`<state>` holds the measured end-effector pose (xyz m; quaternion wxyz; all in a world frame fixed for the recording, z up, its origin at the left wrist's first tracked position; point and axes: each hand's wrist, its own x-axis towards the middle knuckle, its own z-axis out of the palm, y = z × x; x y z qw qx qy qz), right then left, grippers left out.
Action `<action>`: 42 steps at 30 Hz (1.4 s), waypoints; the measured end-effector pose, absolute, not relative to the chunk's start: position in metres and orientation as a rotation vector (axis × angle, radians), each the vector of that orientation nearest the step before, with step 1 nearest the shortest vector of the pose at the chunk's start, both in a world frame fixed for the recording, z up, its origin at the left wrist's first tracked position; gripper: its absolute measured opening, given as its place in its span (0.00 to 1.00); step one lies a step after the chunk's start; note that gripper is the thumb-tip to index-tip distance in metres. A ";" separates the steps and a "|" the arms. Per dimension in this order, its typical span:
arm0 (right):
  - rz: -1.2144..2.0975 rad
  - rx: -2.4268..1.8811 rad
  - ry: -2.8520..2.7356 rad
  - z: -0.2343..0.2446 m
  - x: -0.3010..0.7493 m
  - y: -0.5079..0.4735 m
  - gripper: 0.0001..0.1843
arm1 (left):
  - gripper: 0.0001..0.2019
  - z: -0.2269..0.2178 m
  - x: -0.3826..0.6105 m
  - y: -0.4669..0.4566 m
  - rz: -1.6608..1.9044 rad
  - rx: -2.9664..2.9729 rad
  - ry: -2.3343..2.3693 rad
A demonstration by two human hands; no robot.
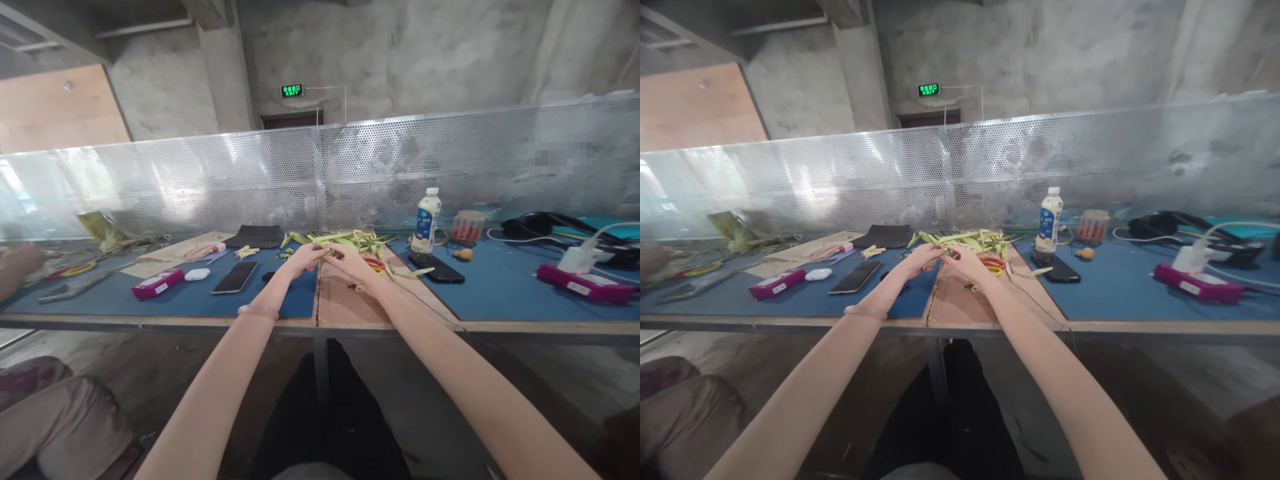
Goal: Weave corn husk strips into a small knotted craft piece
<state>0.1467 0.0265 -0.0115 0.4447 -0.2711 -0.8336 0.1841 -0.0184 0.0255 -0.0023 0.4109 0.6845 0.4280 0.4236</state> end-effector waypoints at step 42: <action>0.466 -0.782 -1.948 -0.008 0.155 0.042 0.12 | 0.15 -0.017 -0.015 0.029 0.968 1.684 0.883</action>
